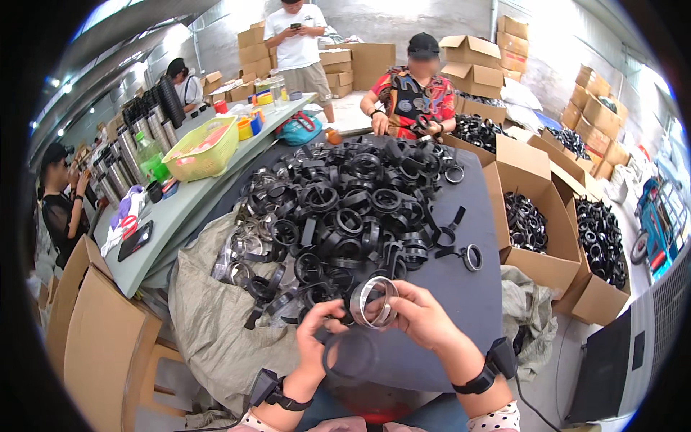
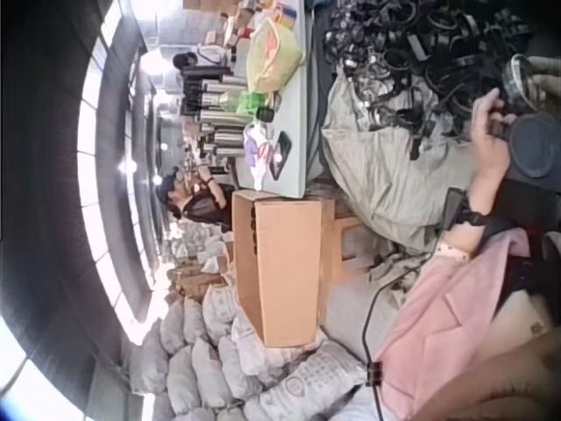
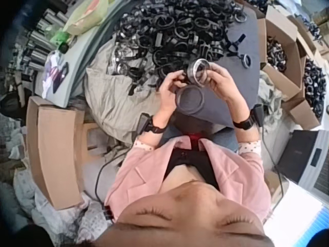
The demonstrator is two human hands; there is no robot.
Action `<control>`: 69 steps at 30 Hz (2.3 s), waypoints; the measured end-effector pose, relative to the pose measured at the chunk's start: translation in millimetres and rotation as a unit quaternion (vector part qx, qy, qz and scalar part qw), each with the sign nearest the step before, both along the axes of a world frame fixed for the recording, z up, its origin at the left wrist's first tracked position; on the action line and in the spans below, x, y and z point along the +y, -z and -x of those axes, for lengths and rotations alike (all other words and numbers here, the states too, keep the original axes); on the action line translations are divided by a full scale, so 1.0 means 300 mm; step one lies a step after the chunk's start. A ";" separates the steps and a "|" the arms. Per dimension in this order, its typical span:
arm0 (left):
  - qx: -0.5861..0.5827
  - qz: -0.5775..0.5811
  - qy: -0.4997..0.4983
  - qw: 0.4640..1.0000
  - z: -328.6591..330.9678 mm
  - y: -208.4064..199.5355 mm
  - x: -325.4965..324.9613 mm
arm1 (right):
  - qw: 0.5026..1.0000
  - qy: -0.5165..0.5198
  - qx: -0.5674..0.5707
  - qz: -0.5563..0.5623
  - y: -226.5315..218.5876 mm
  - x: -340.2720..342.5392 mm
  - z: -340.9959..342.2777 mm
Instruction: Manually assembling black plastic circular components in a manufacturing environment.
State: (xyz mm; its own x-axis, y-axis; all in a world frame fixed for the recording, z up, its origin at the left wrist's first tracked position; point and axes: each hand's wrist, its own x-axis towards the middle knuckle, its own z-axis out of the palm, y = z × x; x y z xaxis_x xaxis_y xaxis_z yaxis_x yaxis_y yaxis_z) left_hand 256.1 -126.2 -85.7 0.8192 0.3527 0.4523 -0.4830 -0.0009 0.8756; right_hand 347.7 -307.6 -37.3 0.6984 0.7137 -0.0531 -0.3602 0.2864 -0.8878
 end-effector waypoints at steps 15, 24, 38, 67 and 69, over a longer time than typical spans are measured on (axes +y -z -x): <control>0.005 -0.367 0.184 0.912 -0.059 0.043 -0.079 | 0.986 -0.008 -0.011 0.166 0.191 -0.188 -0.015; 0.121 -0.323 0.206 0.916 -0.066 0.102 -0.013 | 0.841 0.343 -0.218 0.358 0.333 -0.291 -0.142; 0.114 -0.471 0.040 0.874 -0.121 0.196 -0.186 | 0.956 0.272 0.092 0.060 0.405 -0.425 -0.041; 0.119 -0.314 0.103 0.936 -0.044 0.297 -0.271 | 0.631 0.216 -0.491 0.561 0.411 -0.458 0.054; 0.119 -0.348 0.079 0.926 -0.039 0.302 -0.276 | 0.699 0.230 -0.481 0.476 0.394 -0.436 0.099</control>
